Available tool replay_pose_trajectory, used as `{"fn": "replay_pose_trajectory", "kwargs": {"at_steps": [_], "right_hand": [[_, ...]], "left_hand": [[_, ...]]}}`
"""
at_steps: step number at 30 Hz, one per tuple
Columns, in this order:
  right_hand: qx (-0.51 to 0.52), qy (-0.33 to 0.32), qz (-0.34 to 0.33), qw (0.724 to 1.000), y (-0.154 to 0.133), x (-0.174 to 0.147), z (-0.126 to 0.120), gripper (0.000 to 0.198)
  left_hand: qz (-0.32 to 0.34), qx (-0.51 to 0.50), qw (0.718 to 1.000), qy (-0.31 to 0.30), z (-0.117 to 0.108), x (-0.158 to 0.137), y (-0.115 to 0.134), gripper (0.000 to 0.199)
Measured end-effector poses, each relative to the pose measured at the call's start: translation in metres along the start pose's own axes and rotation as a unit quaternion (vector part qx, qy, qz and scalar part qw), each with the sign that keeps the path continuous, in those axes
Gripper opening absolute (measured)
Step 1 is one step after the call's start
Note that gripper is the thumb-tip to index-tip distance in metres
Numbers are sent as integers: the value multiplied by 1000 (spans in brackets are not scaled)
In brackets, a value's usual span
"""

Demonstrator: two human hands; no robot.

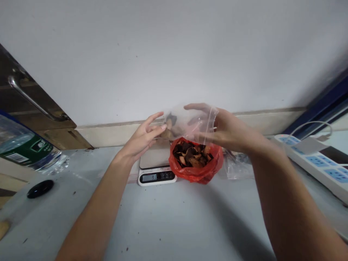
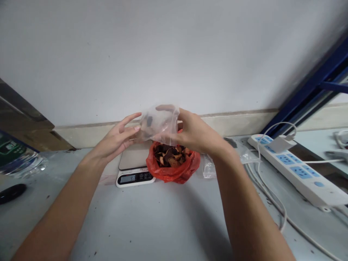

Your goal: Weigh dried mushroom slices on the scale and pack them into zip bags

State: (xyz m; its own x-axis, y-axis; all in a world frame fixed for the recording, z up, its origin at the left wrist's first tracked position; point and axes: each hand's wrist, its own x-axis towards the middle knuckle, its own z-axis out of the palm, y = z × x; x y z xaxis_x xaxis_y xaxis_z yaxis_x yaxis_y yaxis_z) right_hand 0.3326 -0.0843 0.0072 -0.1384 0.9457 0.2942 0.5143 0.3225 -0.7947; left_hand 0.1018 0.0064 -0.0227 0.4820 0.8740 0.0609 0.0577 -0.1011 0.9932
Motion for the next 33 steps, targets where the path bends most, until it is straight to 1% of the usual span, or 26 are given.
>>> {"fn": "replay_pose_trajectory", "kwargs": {"at_steps": [1, 3, 5, 7, 9, 11, 15, 17, 21, 24, 26, 28, 31, 33], "right_hand": [[-11, 3, 7, 1000, 2, -2, -5, 75], [-39, -17, 39, 998, 10, -6, -18, 64], [-66, -49, 92, 992, 21, -12, -34, 56], [-100, -65, 156, 981, 31, -18, -50, 51], [-144, -63, 199, 967, 38, -22, -61, 46], [-165, -54, 211, 962, 40, -25, -65, 42], [-154, -35, 187, 970, 35, -23, -60, 45], [-150, -37, 168, 974, 32, -20, -55, 48], [-144, -60, 140, 978, 26, -13, -46, 58], [-139, -89, 114, 980, 18, -9, -38, 52], [-120, -96, 93, 984, 16, -6, -33, 43], [-89, -85, 74, 990, 16, -3, -27, 35], [-41, -36, 67, 996, 20, 3, -18, 29], [-2, 14, 72, 997, 21, 6, -10, 29]], "left_hand": [[3, -26, 1000, 5, 1, 0, 0, 71], [16, -50, 998, 35, 4, 1, 2, 71], [24, -50, 996, 73, 6, 3, 3, 68], [33, -50, 993, 97, 8, 5, 3, 60], [47, -48, 993, 96, 11, 7, 4, 49], [70, -29, 993, 85, 17, 8, 5, 38], [134, 6, 989, 58, 32, 9, 11, 25], [151, 10, 987, 48, 39, 7, 15, 19], [193, 45, 978, 66, 47, 0, 25, 11], [234, 54, 967, 86, 49, -4, 31, 7], [255, 33, 961, 97, 48, -5, 32, 5], [261, -7, 959, 110, 44, -3, 32, 5], [244, -63, 958, 133, 32, 1, 30, 12], [228, -68, 960, 150, 16, 4, 28, 19]]}}
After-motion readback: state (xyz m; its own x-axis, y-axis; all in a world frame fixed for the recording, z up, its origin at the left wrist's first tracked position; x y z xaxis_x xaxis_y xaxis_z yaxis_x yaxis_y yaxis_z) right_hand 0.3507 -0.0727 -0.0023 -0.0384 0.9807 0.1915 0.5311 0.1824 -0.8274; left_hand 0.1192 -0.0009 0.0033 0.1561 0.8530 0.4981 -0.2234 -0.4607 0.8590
